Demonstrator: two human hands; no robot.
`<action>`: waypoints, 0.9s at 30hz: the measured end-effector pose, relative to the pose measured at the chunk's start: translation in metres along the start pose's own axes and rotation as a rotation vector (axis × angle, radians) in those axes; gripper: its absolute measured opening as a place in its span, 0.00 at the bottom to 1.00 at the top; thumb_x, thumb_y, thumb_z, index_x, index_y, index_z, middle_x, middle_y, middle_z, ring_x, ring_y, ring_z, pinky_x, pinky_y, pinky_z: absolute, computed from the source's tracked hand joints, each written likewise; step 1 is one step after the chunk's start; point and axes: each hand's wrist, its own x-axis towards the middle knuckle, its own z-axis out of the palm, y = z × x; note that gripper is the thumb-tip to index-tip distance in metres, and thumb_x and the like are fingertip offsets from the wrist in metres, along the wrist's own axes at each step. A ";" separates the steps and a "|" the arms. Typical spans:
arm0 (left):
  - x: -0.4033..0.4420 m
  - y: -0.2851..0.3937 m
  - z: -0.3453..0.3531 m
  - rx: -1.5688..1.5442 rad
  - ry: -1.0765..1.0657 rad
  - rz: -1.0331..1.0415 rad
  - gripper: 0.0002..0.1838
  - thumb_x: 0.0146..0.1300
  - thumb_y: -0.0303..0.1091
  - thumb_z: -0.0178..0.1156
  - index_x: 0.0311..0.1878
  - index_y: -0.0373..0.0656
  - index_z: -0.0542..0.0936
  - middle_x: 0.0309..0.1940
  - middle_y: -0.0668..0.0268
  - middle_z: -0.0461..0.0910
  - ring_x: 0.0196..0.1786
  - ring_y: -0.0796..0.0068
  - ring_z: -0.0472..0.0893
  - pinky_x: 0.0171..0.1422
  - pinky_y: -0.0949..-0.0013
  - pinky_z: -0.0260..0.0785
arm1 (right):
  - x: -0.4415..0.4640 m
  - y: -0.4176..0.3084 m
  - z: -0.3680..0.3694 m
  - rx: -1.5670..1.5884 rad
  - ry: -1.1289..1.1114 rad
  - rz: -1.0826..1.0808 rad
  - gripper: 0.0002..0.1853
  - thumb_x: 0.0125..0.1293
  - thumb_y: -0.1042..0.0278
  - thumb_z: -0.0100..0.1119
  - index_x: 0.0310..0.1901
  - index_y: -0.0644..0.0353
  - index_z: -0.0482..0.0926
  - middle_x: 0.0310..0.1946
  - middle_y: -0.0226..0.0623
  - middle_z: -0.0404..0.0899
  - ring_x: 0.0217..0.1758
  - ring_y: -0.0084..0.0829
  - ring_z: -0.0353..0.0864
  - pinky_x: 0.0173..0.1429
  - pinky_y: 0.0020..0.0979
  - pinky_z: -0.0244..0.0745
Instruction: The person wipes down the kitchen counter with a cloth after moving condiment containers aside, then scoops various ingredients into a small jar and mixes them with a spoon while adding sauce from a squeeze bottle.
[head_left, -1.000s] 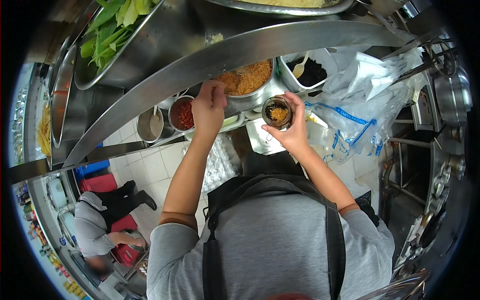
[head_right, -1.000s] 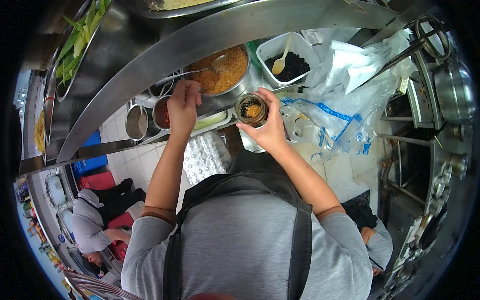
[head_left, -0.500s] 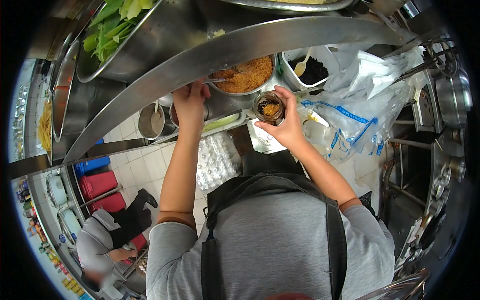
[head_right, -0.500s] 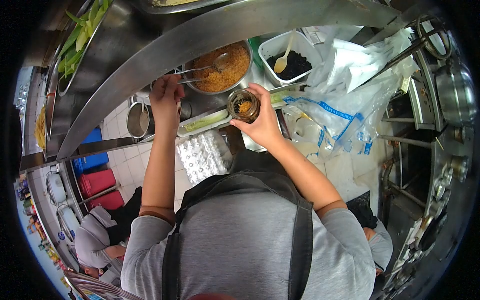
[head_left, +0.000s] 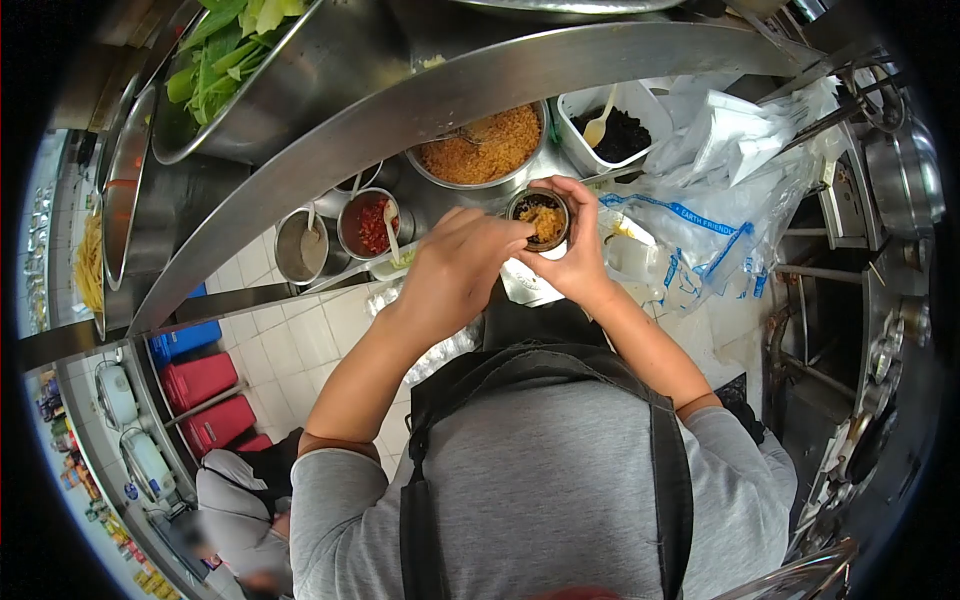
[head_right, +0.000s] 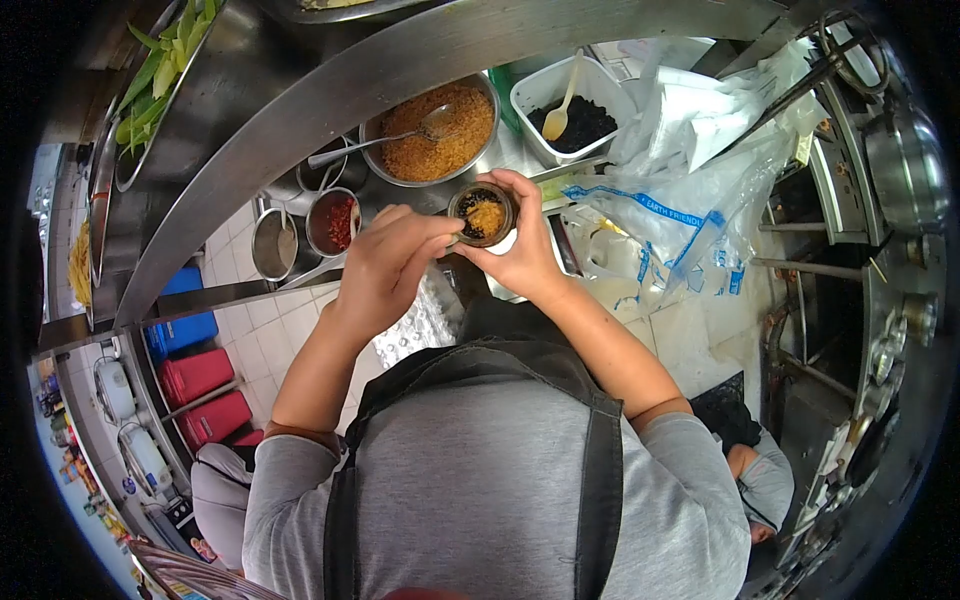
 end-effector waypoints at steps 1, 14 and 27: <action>-0.001 0.002 -0.006 0.068 0.009 0.100 0.14 0.57 0.19 0.65 0.47 0.39 0.82 0.30 0.60 0.81 0.31 0.60 0.77 0.37 0.61 0.68 | -0.001 -0.001 0.000 0.017 -0.014 0.011 0.52 0.47 0.73 0.83 0.69 0.62 0.55 0.64 0.49 0.70 0.68 0.40 0.73 0.73 0.38 0.68; -0.005 -0.005 -0.014 -0.337 0.259 -0.377 0.09 0.67 0.21 0.60 0.48 0.37 0.83 0.28 0.63 0.82 0.28 0.76 0.76 0.37 0.71 0.68 | 0.002 -0.008 -0.001 -0.043 0.032 0.098 0.53 0.48 0.76 0.82 0.70 0.60 0.52 0.63 0.47 0.67 0.68 0.38 0.71 0.73 0.38 0.67; 0.029 -0.105 0.015 0.499 0.243 -0.025 0.05 0.72 0.31 0.56 0.41 0.41 0.79 0.29 0.52 0.83 0.33 0.42 0.80 0.42 0.51 0.72 | -0.007 0.004 -0.008 -0.005 0.070 0.196 0.52 0.49 0.76 0.82 0.70 0.62 0.53 0.62 0.48 0.68 0.67 0.37 0.72 0.72 0.36 0.67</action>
